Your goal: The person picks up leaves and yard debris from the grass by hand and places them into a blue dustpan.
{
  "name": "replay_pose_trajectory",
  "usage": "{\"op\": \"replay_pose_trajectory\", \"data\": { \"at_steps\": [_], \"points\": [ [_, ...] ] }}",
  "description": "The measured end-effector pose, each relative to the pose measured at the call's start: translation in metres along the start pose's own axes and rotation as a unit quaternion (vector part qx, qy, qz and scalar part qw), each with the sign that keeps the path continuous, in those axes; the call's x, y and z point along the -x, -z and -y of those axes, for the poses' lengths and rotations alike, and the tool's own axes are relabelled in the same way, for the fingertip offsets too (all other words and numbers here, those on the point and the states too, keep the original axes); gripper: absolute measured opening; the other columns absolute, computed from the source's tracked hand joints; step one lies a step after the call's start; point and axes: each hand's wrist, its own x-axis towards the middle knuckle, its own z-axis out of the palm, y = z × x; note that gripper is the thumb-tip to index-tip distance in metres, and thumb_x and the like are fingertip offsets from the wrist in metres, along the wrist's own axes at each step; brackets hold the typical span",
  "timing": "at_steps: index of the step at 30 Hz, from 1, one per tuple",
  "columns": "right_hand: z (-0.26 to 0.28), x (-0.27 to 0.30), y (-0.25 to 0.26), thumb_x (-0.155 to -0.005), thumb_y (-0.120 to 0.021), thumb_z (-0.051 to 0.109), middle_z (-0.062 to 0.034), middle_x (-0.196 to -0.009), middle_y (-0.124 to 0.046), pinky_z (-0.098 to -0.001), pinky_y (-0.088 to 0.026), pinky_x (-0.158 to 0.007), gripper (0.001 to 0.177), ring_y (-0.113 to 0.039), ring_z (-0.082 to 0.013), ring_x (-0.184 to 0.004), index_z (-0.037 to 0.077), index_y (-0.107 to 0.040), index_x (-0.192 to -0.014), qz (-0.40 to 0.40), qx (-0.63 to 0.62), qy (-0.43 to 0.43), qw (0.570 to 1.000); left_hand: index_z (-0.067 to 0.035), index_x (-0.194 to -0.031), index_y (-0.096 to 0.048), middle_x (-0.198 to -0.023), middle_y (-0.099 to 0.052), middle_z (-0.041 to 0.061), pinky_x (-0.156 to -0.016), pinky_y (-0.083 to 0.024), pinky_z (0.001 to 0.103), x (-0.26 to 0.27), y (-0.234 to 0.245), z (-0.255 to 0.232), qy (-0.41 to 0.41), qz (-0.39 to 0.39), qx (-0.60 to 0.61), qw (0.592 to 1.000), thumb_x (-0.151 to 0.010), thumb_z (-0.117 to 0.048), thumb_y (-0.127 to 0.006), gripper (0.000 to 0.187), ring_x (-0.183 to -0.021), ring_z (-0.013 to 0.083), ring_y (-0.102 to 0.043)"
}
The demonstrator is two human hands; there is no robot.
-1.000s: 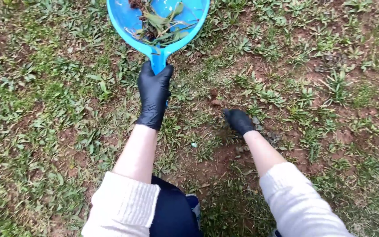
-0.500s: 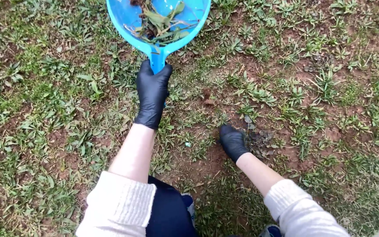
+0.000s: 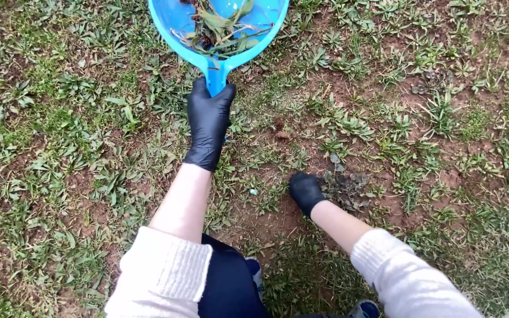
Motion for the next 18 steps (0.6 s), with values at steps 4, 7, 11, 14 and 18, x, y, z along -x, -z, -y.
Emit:
{"op": "replay_pose_trajectory", "data": {
  "at_steps": [4,7,11,14,18],
  "points": [
    [-0.002,-0.03,0.017,-0.084,-0.061,0.016,-0.0073,-0.074,-0.066,-0.0454,-0.051,-0.051,0.016,-0.068,-0.0282,-0.069,0.01,-0.075,-0.087,0.183,-0.027,-0.05,0.981,-0.018,-0.082,-0.062,-0.063,-0.06,-0.001,-0.052,-0.054,0.035,0.001,-0.006,0.005,0.009,0.009,0.006,1.0,-0.074,-0.029,-0.077,0.02,-0.058,0.0147,-0.061],
    [-0.009,-0.054,0.001,-0.093,-0.054,0.036,-0.0009,-0.087,-0.076,-0.0503,-0.054,-0.059,0.03,-0.074,-0.0268,-0.084,0.022,-0.08,-0.097,0.351,-0.035,-0.08,0.932,-0.018,-0.083,-0.062,-0.063,-0.06,-0.001,-0.053,-0.054,0.034,0.005,-0.004,-0.002,0.009,0.013,0.008,1.0,-0.074,-0.029,-0.077,0.02,-0.058,0.014,-0.061],
    [-0.025,-0.059,-0.004,-0.096,-0.051,0.056,0.0029,-0.114,-0.079,-0.0536,-0.058,-0.079,0.044,-0.073,-0.0241,-0.111,0.025,-0.078,-0.114,0.382,-0.123,-0.058,0.914,-0.018,-0.084,-0.063,-0.063,-0.059,-0.003,-0.054,-0.051,0.035,0.005,-0.005,-0.002,0.007,0.014,0.009,1.0,-0.075,-0.029,-0.078,0.021,-0.057,0.0129,-0.059],
    [-0.028,-0.062,0.001,-0.091,-0.061,0.058,0.0003,-0.115,-0.078,-0.0555,-0.056,-0.086,0.046,-0.071,-0.0266,-0.114,0.023,-0.078,-0.116,0.393,-0.182,-0.117,0.894,-0.019,-0.083,-0.063,-0.062,-0.061,-0.003,-0.053,-0.053,0.032,0.001,-0.007,0.006,0.009,0.014,0.014,1.0,-0.075,-0.029,-0.078,0.019,-0.057,0.0129,-0.061],
    [-0.034,-0.069,0.04,-0.093,-0.061,0.056,-0.0036,-0.124,-0.076,-0.0574,-0.054,-0.093,0.048,-0.068,-0.0274,-0.123,0.019,-0.076,-0.121,0.425,-0.185,-0.126,0.877,-0.018,-0.083,-0.062,-0.063,-0.06,-0.004,-0.055,-0.051,0.033,0.001,0.001,0.001,0.005,0.015,0.014,1.0,-0.075,-0.029,-0.079,0.022,-0.057,0.0124,-0.06]
  ]
}}
